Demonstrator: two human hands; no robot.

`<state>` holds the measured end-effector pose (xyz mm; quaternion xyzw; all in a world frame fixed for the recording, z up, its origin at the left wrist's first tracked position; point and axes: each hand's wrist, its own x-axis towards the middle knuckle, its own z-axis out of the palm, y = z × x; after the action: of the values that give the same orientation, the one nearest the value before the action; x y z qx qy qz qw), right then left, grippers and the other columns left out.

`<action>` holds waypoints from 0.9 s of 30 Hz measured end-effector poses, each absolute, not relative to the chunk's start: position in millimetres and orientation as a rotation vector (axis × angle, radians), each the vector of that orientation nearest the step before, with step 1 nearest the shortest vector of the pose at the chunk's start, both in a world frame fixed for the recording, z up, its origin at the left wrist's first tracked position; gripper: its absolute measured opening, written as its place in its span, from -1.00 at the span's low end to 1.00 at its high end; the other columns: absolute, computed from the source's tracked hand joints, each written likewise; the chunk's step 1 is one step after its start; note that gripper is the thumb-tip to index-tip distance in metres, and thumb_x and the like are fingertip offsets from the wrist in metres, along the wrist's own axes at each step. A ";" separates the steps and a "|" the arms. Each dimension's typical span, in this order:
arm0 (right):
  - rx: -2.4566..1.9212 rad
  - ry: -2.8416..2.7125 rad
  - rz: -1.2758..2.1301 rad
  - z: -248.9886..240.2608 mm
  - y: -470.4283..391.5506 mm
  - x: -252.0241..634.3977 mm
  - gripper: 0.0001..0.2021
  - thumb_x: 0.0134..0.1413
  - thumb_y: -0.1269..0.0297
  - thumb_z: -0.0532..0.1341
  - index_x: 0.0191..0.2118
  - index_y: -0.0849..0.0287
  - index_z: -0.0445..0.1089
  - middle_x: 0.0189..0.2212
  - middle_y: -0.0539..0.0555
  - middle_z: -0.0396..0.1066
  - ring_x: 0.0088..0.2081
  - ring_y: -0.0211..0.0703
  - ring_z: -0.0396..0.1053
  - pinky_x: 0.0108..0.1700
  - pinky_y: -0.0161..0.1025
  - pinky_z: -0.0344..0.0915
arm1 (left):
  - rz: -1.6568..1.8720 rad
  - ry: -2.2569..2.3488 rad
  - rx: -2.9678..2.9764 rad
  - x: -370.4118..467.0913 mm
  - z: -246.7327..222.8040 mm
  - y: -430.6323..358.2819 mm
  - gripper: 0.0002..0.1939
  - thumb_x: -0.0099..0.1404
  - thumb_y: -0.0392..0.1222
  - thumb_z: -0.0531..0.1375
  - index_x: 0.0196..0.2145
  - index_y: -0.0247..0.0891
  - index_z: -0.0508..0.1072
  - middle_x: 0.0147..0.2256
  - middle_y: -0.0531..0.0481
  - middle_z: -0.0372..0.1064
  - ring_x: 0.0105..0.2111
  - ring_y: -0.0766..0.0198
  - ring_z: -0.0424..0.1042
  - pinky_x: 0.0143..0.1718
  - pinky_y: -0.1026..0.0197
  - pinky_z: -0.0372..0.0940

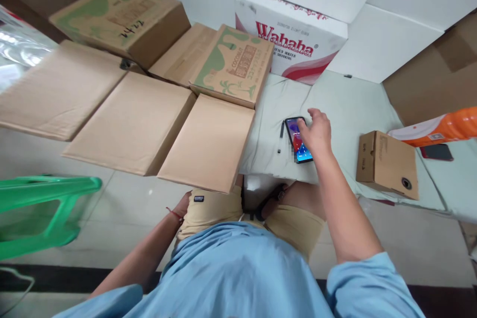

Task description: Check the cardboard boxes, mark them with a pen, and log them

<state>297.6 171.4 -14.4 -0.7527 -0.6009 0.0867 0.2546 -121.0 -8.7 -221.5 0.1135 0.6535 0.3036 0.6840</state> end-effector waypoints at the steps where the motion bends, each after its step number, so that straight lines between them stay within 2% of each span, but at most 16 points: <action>1: -2.081 -1.625 0.212 -15.1 157.5 301.2 -0.47 0.20 0.12 0.26 0.21 0.30 0.51 0.11 0.38 0.54 0.12 0.22 0.51 0.22 0.17 0.45 | 0.667 1.454 0.228 -120.5 -222.4 -7.8 -0.59 0.54 0.04 0.33 0.20 -0.25 0.54 0.21 -0.15 0.49 0.12 -0.08 0.55 0.12 -0.13 0.55; 5: -2.230 -1.692 0.177 -14.2 114.1 286.5 -0.57 0.35 0.13 0.13 0.11 0.25 0.58 -0.02 0.33 0.59 -0.03 0.16 0.56 0.11 0.07 0.48 | 0.638 1.404 0.125 -116.0 -227.4 -3.1 -0.58 0.54 0.01 0.33 0.23 -0.25 0.51 0.21 -0.19 0.48 0.11 -0.04 0.56 0.11 -0.14 0.55; 8: -2.419 -1.936 0.236 -12.5 103.1 255.9 -0.61 0.47 0.13 0.08 0.03 0.18 0.63 0.00 0.33 0.62 -0.01 0.20 0.60 0.05 0.01 0.47 | 0.641 1.384 0.062 -112.6 -227.6 -0.9 -0.57 0.54 0.01 0.33 0.23 -0.26 0.52 0.21 -0.18 0.48 0.11 -0.04 0.56 0.11 -0.14 0.55; 11: -2.528 -2.043 0.315 -14.2 111.3 228.3 -0.58 0.52 0.09 0.09 0.02 0.23 0.64 -0.04 0.41 0.64 0.00 0.26 0.64 0.00 -0.02 0.46 | 0.645 1.381 0.008 -110.7 -220.3 0.0 -0.56 0.54 0.01 0.34 0.23 -0.27 0.51 0.21 -0.19 0.48 0.11 -0.06 0.56 0.11 -0.14 0.55; 15: -2.565 -1.975 0.347 -20.0 131.6 210.2 -0.64 0.46 0.21 0.19 0.05 0.36 0.64 -0.03 0.50 0.64 0.03 0.28 0.64 0.01 -0.07 0.44 | 0.657 1.366 -0.042 -109.8 -202.7 -2.1 -0.55 0.54 0.00 0.34 0.25 -0.27 0.50 0.21 -0.20 0.48 0.11 -0.05 0.56 0.11 -0.15 0.55; 17: -2.551 -1.954 0.398 -21.0 136.9 209.7 -0.69 0.40 0.22 0.24 -0.01 0.31 0.66 -0.05 0.43 0.67 0.04 0.21 0.65 0.01 -0.14 0.43 | 0.666 1.348 -0.057 -110.4 -194.0 -5.6 -0.55 0.54 0.00 0.34 0.25 -0.26 0.49 0.21 -0.19 0.48 0.11 -0.05 0.57 0.11 -0.15 0.55; 20: -2.564 -1.866 0.411 -17.7 135.9 226.3 -0.68 0.39 0.14 0.22 -0.03 0.19 0.67 -0.08 0.30 0.69 0.04 0.16 0.64 -0.02 -0.18 0.41 | 0.668 1.302 -0.065 -112.6 -184.8 -11.8 -0.55 0.54 -0.01 0.34 0.25 -0.26 0.49 0.21 -0.19 0.48 0.10 -0.04 0.57 0.11 -0.15 0.55; 24: -2.761 -1.594 0.276 -7.9 126.7 286.5 -0.59 0.42 0.12 0.11 0.07 0.20 0.63 -0.03 0.35 0.67 0.05 0.28 0.62 -0.07 -0.07 0.40 | 0.649 1.229 -0.042 -116.9 -182.6 -11.8 -0.56 0.54 -0.01 0.33 0.25 -0.25 0.49 0.21 -0.19 0.48 0.09 -0.02 0.57 0.10 -0.15 0.55; 27: -2.924 -1.444 0.263 -3.3 117.8 333.2 -0.65 0.31 0.17 0.21 -0.05 0.28 0.67 -0.12 0.44 0.65 -0.04 0.35 0.61 -0.14 -0.04 0.38 | 0.637 1.182 0.002 -120.3 -188.2 -4.7 -0.56 0.54 -0.01 0.33 0.25 -0.25 0.49 0.21 -0.20 0.48 0.10 -0.02 0.57 0.10 -0.15 0.55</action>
<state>333.2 117.8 -3.3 -0.8918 -0.4405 0.0803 -0.0651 -120.3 -4.7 -188.2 0.0009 0.5475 0.2951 0.7830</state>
